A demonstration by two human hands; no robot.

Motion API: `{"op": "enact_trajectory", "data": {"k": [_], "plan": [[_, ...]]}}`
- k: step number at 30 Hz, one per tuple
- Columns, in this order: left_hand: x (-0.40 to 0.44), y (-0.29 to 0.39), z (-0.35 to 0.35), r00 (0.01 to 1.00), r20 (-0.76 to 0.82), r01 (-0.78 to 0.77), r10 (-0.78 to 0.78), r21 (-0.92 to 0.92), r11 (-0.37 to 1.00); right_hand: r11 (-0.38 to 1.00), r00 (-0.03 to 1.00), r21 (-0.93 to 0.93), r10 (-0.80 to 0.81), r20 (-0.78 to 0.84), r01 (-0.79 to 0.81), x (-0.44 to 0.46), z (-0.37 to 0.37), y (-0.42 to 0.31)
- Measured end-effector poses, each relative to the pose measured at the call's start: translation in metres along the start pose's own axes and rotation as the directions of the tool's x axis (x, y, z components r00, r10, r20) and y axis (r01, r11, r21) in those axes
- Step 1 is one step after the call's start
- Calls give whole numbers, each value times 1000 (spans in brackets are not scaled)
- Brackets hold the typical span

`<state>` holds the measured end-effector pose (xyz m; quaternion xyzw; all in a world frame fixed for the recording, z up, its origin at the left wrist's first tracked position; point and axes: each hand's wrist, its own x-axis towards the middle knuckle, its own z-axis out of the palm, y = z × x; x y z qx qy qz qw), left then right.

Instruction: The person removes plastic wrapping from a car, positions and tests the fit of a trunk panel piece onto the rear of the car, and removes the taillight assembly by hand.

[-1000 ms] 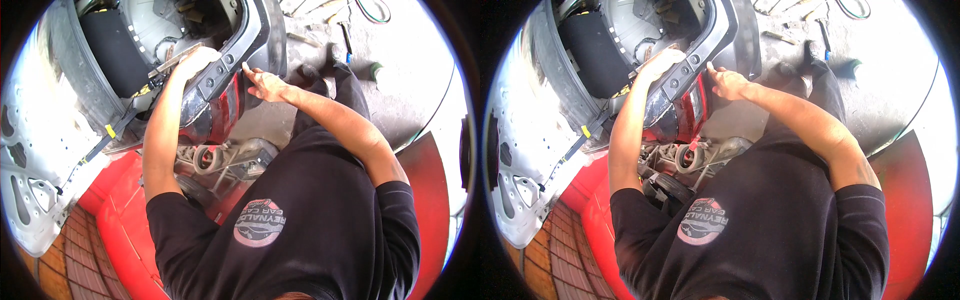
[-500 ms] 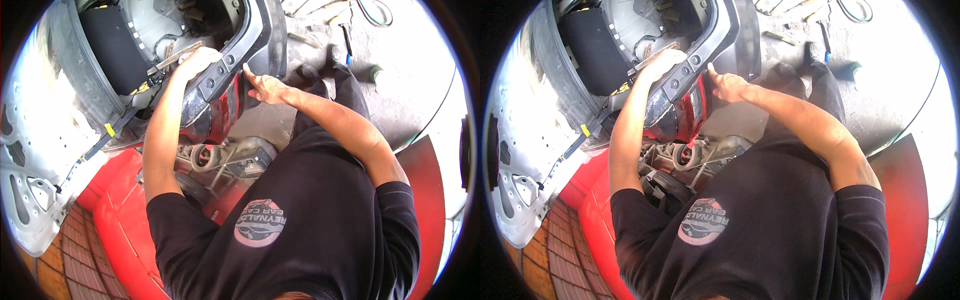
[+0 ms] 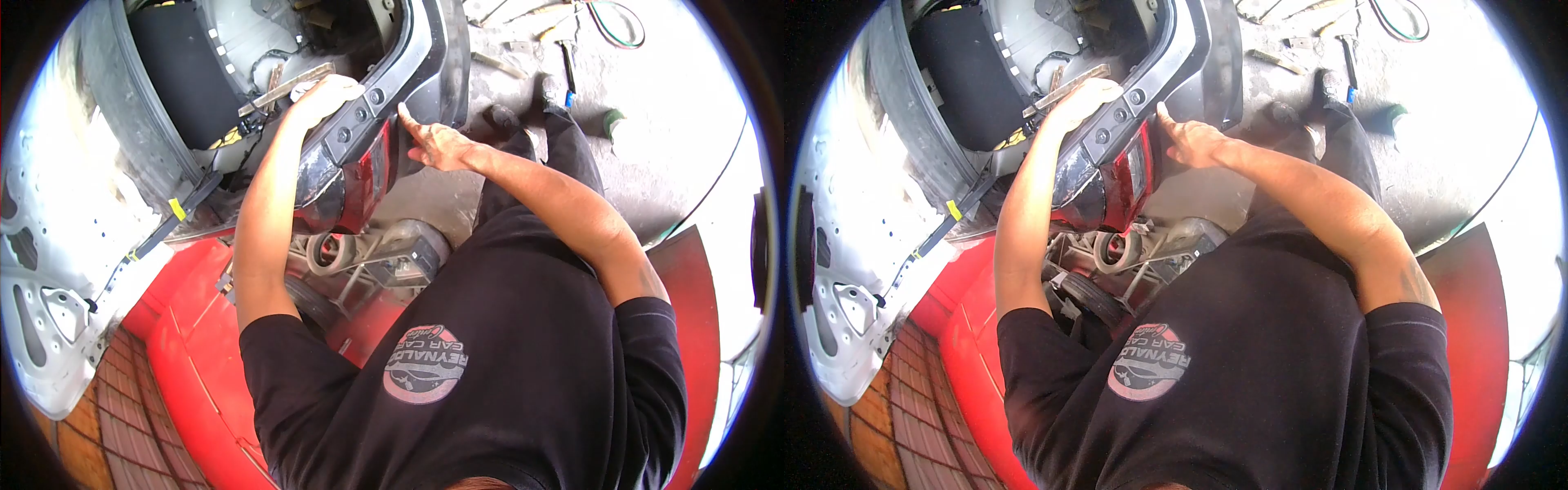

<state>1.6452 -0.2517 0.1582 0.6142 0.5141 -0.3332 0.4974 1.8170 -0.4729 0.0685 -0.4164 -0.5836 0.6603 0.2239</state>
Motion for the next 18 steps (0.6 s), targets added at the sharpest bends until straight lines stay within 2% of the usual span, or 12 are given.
{"op": "enact_trajectory", "data": {"k": [5,11,14,18], "plan": [[3,-4,-1,1000,-3,13,-13,4,1000,999,1000,35,3,18,-4,-1,-5,2],[1,-1,1,1000,-16,7,-6,23,1000,989,979,-14,-146,-143,146,-2,23,31],[-2,7,2,1000,-16,-5,6,39,999,962,938,-41,-272,-215,270,2,47,44],[0,4,1,1000,-11,-18,18,59,998,964,944,33,-251,-213,264,0,44,28]]}}
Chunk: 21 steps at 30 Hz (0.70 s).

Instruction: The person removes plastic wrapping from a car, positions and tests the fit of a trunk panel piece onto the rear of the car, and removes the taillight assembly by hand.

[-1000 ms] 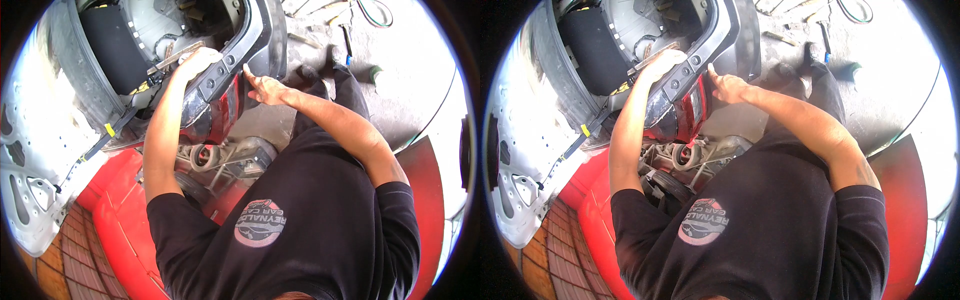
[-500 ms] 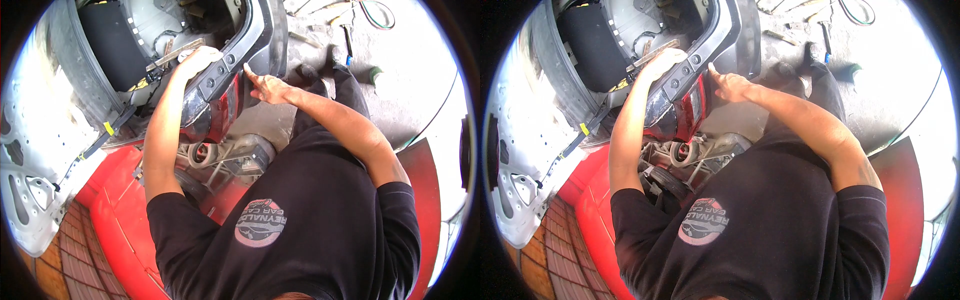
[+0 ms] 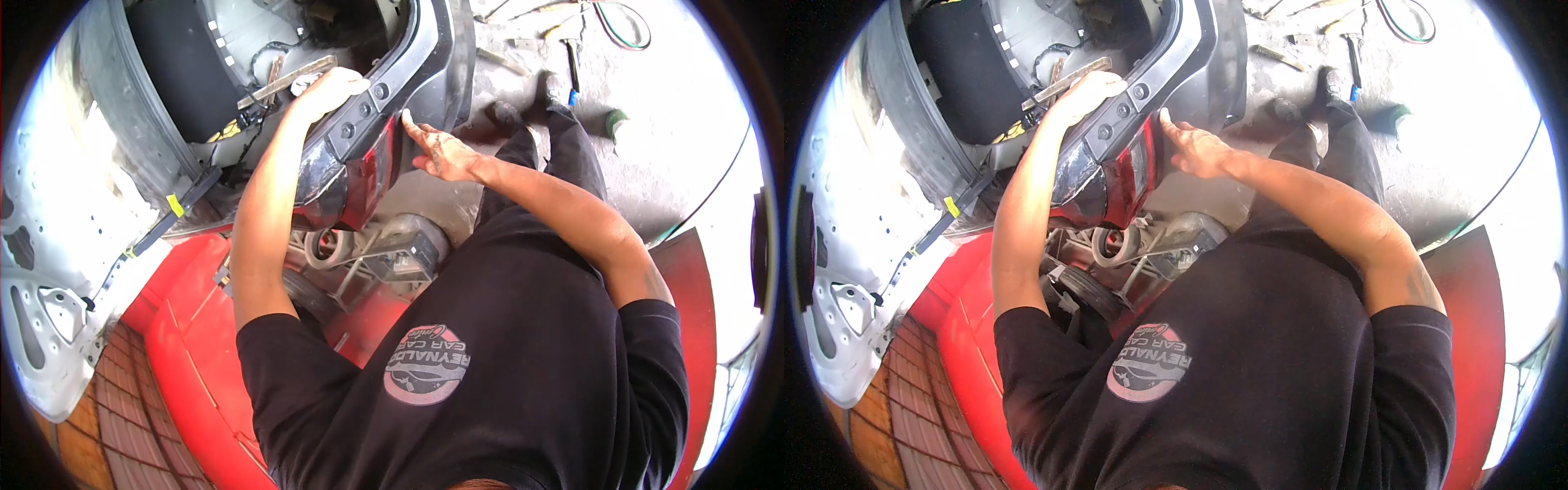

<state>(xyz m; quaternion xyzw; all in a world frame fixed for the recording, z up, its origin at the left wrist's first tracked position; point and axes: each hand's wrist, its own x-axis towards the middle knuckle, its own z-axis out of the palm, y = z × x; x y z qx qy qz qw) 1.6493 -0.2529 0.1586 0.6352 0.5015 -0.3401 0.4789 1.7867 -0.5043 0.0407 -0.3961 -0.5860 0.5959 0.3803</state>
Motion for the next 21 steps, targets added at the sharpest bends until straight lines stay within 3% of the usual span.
{"op": "enact_trajectory", "data": {"k": [5,9,14,18,20,21], "plan": [[0,1,-1,1000,-19,-6,8,101,995,987,981,16,157,116,-160,9,-13,-30],[-6,13,0,999,-30,47,-44,104,993,987,982,16,156,110,-158,9,-15,-32],[3,-2,-3,1000,7,28,-28,-42,999,991,987,14,129,92,-131,7,-22,-27],[2,-4,-1,1000,1,0,0,-87,996,955,930,273,198,-311,-112,16,0,-3],[0,-4,0,997,-44,-61,57,-99,993,982,961,122,171,-219,-147,24,-13,-5],[-3,-5,1,995,-62,-88,82,-104,991,968,951,140,232,-204,-206,30,-9,-2]]}}
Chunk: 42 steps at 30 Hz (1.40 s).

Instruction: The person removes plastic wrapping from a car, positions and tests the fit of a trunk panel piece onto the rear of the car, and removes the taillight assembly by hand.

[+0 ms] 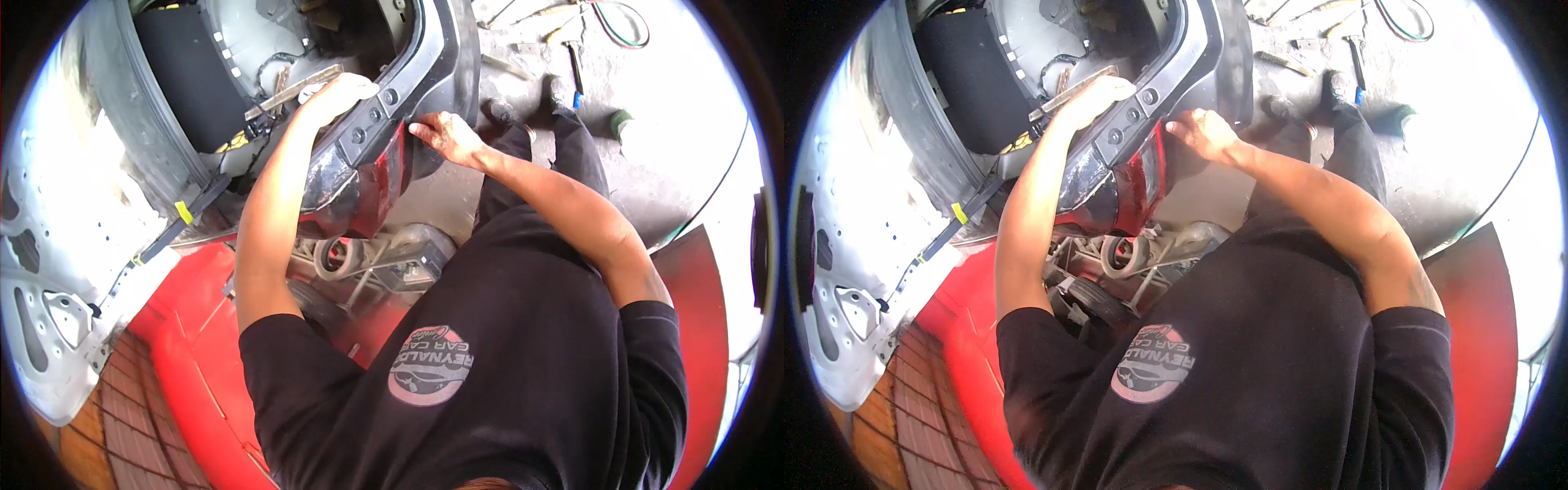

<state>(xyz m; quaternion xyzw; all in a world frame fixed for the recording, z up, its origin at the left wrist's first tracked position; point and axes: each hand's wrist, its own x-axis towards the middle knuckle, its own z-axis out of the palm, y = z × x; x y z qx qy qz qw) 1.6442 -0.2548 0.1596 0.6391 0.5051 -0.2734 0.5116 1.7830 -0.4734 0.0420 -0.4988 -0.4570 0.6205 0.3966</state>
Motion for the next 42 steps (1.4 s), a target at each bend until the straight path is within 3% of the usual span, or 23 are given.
{"op": "enact_trajectory", "data": {"k": [1,4,5,7,9,11,12,14,17,21,23,24,25,30,33,35,39,42], "plan": [[0,0,-2,1000,27,13,-14,23,1000,998,998,4,63,7,-63,6,5,2],[-7,1,-5,993,114,42,-29,-119,992,999,1000,31,17,18,-17,8,10,4],[-9,3,-10,961,172,242,-216,-149,959,999,998,34,39,41,-40,9,11,4],[-16,1,-8,980,127,172,-154,-147,974,982,972,21,185,145,-190,15,11,3],[-23,12,1,988,26,151,-149,-113,982,992,980,-68,113,164,-103,17,5,3],[-18,10,-1,980,61,191,-188,-35,981,996,987,49,73,145,-80,13,6,8],[-15,7,-2,975,74,208,-208,3,978,979,984,149,124,126,-142,11,9,10],[-11,2,1,991,35,128,-130,63,990,903,969,350,225,106,-248,10,16,11],[-9,-2,-1,998,18,57,-58,69,996,856,969,455,236,80,-246,11,27,24],[-9,0,0,993,67,99,-102,53,994,881,977,423,193,86,-211,9,16,14],[-8,-1,0,998,5,59,-61,193,979,878,971,416,222,86,-238,9,13,8],[-10,-1,4,999,-23,42,-38,260,965,897,981,401,191,33,-188,9,14,10],[-20,22,10,997,-5,80,-80,144,986,913,987,382,160,-17,-142,8,17,13],[3,37,7,979,53,168,-198,341,925,954,984,289,123,-127,-82,9,23,20],[13,15,6,988,31,127,-152,405,905,819,971,525,227,76,-232,7,24,20],[12,10,9,991,-3,127,-134,357,926,801,967,548,245,65,-240,5,27,17],[14,4,9,997,-11,77,-81,447,891,773,956,577,290,48,-263,4,31,14],[10,14,11,992,-28,123,-124,458,880,747,942,591,330,65,-303,5,36,13]]}}
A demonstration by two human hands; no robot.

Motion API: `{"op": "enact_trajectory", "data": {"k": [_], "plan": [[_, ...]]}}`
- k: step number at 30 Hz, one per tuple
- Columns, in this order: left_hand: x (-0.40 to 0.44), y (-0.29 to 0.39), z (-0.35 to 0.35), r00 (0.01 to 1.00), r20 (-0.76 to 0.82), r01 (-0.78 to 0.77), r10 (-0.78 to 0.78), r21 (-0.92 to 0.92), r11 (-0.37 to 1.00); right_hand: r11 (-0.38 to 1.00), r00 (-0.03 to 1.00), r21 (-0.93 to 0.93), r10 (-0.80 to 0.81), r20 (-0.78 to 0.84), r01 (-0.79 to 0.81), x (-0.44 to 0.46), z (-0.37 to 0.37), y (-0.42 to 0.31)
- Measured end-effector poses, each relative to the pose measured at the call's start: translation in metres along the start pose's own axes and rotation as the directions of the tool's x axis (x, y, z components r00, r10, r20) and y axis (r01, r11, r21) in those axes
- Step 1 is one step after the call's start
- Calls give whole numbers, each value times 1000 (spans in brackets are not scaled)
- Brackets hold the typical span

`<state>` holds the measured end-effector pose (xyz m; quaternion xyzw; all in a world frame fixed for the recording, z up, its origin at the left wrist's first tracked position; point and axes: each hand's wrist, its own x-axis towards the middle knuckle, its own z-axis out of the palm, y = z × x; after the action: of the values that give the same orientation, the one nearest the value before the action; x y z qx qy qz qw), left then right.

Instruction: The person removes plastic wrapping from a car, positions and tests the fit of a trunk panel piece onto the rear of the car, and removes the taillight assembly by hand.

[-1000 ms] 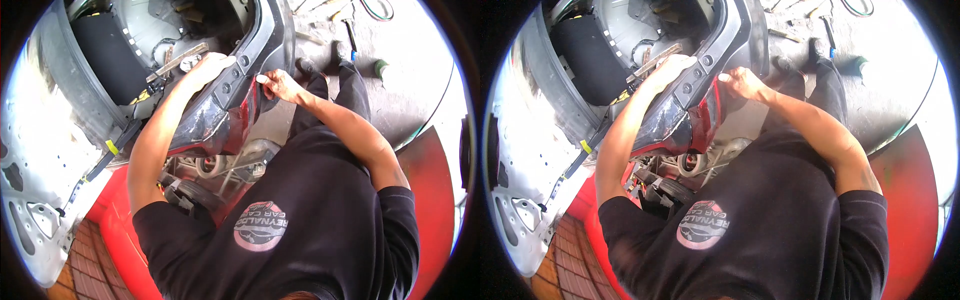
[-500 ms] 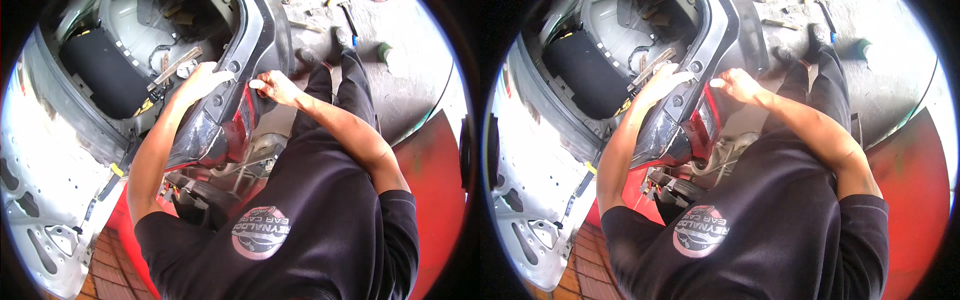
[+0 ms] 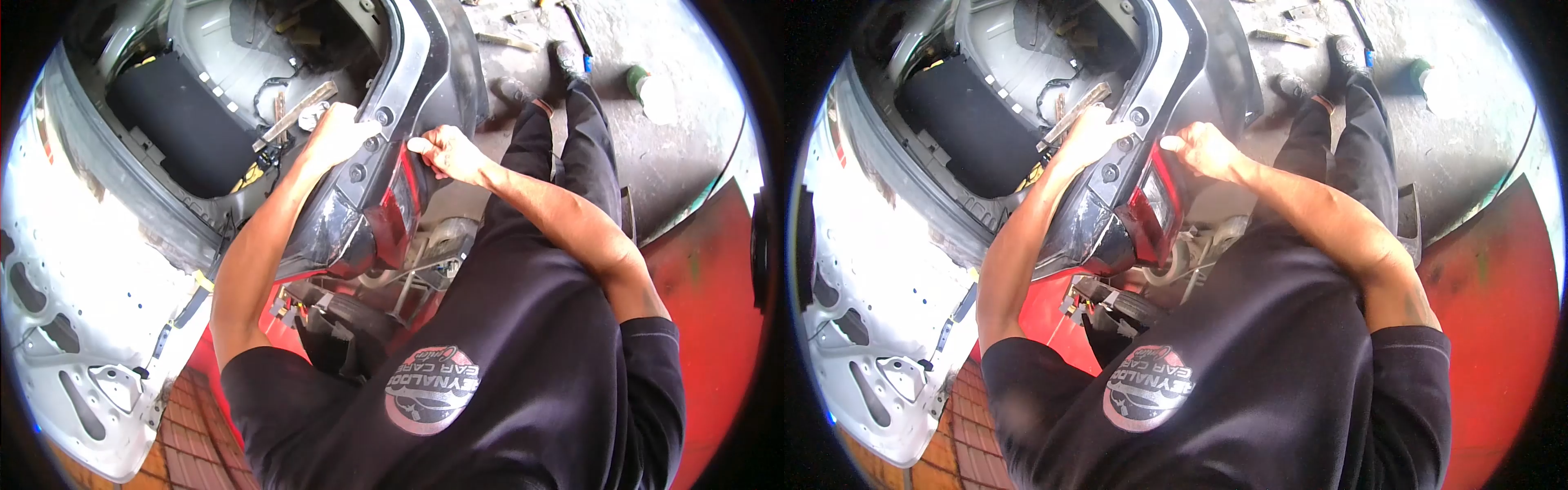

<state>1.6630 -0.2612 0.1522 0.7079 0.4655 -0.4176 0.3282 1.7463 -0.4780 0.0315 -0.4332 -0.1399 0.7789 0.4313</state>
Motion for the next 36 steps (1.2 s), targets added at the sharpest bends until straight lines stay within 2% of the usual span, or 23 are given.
{"op": "enact_trajectory", "data": {"k": [2,6,9,11,12,13,14,16,17,18,19,20,21,23,24,25,28,30,32,35,36], "plan": [[-4,4,-1,1000,-5,-24,24,-11,1000,999,1000,-29,25,11,-24,2,-3,1],[-8,5,-2,1000,-20,-18,16,-119,993,988,997,-136,-80,10,80,3,-9,-3],[-17,16,-17,975,158,188,-155,-227,955,841,965,-499,-259,-34,208,5,-16,-5],[-41,1,-17,990,-132,-73,55,-136,988,818,969,-551,-236,-66,161,-4,-20,-23],[-57,-5,-15,949,-269,-188,165,-62,980,804,970,-578,-227,-82,139,-6,-23,-30],[-84,9,-21,918,-363,-179,162,-15,984,756,966,-639,-247,-82,139,-1,-28,-18],[-117,28,-29,880,-450,-158,153,25,987,777,983,-621,-174,-57,102,-3,-32,-31],[-169,38,-20,744,-668,-205,24,-194,959,702,940,-668,-341,-8,249,0,-44,-21],[-191,30,-8,630,-774,-178,63,-65,982,707,955,-670,-298,12,229,3,-49,-21],[-210,18,6,509,-853,-125,114,57,991,560,916,-787,-400,18,259,8,-54,-20],[-226,8,24,424,-899,-75,112,88,993,713,935,-647,-355,0,271,12,-55,-28],[-235,-1,41,337,-935,-19,112,112,994,598,936,-759,-349,42,257,15,-57,-47],[-237,-9,59,298,-953,26,62,74,997,464,936,-851,-342,84,246,17,-59,-65],[-231,-18,90,216,-975,120,-43,-17,993,307,885,-889,-425,192,341,31,-55,-92],[-225,-23,97,192,-979,97,-64,-46,994,226,852,-893,-456,257,390,40,-48,-105],[-216,-28,104,167,-982,75,-86,-74,994,202,862,-891,-408,300,406,47,-38,-124],[-202,-38,108,98,-981,24,-170,-168,985,81,776,-807,-349,526,584,79,-29,-130],[-200,-43,115,7,-967,-43,-254,-254,966,95,787,-787,-184,588,610,89,-21,-139],[-211,-48,116,100,-967,94,-234,-225,970,40,786,-787,-108,609,616,101,-24,-141],[-226,-47,113,221,-945,220,-242,-194,956,65,746,-744,-106,658,665,115,-25,-140],[-220,-52,116,159,-967,210,-197,-161,964,70,736,-733,-94,671,677,119,-25,-140]]}}
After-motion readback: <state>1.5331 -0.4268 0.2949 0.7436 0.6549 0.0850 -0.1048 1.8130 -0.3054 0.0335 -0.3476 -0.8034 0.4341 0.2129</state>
